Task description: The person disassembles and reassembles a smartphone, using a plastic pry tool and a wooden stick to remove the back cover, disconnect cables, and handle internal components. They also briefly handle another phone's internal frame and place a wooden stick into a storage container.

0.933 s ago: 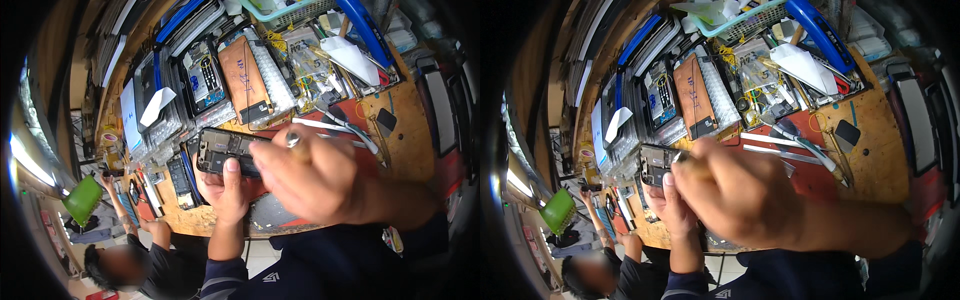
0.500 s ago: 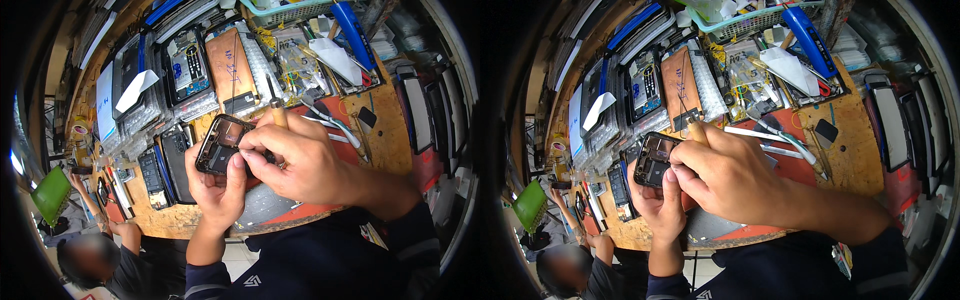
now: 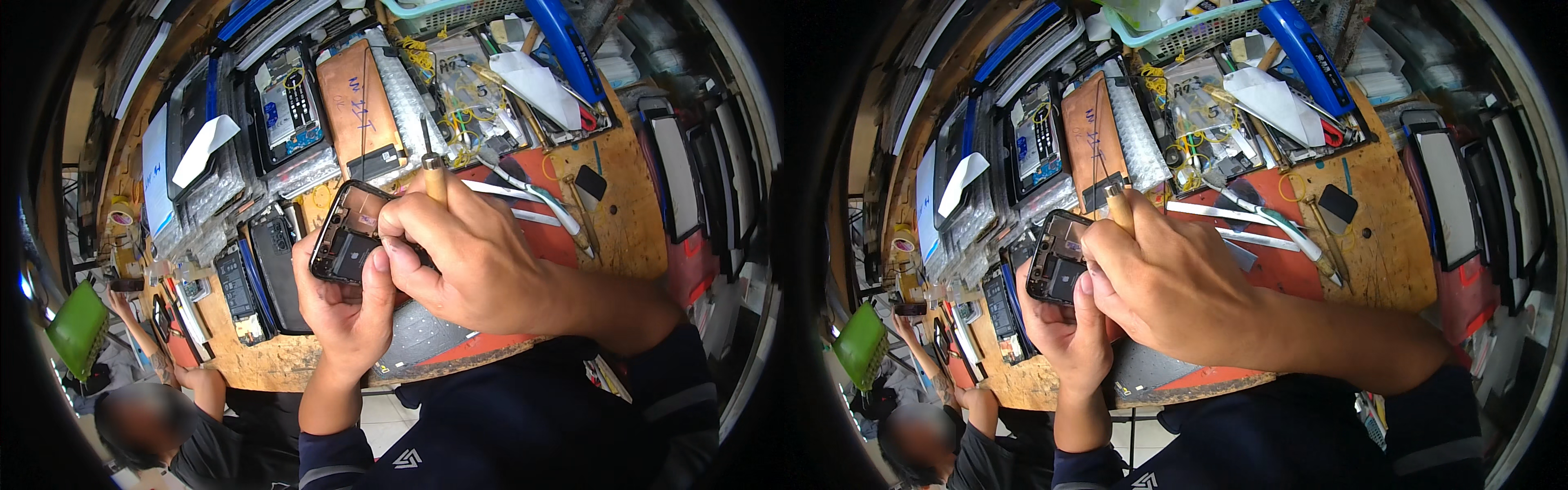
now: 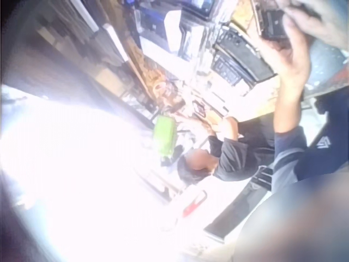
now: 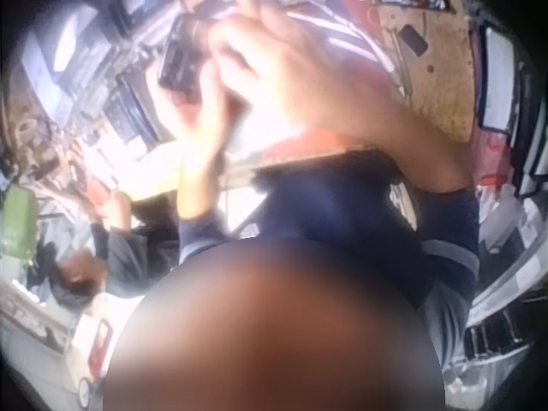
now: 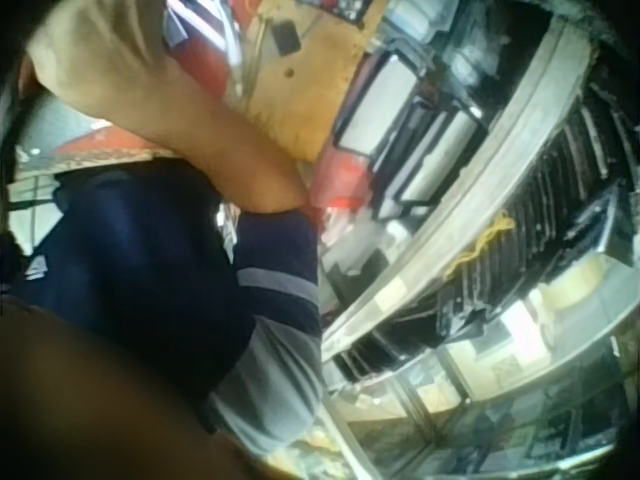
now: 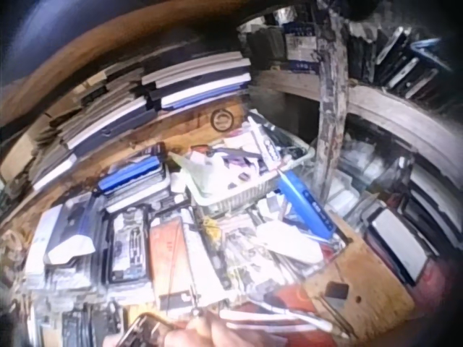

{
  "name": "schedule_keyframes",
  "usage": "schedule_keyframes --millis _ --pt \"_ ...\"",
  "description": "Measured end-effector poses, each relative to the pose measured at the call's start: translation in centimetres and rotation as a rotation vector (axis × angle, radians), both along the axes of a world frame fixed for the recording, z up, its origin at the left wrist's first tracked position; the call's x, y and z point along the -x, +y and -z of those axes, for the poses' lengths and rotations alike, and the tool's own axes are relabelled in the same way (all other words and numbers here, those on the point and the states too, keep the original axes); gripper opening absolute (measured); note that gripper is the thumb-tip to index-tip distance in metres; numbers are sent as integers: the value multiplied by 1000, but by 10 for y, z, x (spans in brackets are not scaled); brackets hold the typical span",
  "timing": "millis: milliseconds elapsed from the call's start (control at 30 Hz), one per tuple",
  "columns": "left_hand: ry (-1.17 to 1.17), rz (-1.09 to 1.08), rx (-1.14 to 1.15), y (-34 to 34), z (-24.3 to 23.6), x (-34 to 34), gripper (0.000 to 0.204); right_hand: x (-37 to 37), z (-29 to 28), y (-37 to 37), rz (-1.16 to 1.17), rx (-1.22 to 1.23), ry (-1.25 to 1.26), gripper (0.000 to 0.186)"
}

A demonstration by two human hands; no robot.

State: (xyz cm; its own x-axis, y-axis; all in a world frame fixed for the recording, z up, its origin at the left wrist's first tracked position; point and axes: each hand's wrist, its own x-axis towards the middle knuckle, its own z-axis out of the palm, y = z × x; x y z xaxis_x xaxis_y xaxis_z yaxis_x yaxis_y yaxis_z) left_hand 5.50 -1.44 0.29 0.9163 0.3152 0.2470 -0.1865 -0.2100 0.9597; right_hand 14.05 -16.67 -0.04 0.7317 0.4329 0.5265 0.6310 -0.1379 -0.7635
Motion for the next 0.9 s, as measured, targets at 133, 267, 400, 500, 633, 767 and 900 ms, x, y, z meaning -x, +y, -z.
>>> schedule_keyframes --millis 133,267,400,500,633,767,900 --pt "17 -5 30 0 0 -1 44 1 0 0 -2 24 40 23" --pt "24 -10 -4 0 -1 -1 43 0 0 0 -17 -2 61 21" --pt "31 -22 10 0 -1 -2 42 -2 0 0 -38 -9 113 19" --pt "35 -16 37 0 0 -3 42 -2 1 1 -55 -20 162 18" --pt "77 -15 59 0 -2 -2 41 -2 2 2 -46 -21 158 17" --pt "74 -7 108 -1 -4 -2 41 -2 3 1 -55 1 175 18" --pt "106 -17 121 -1 -6 -2 41 -1 2 -1 -42 51 165 19"
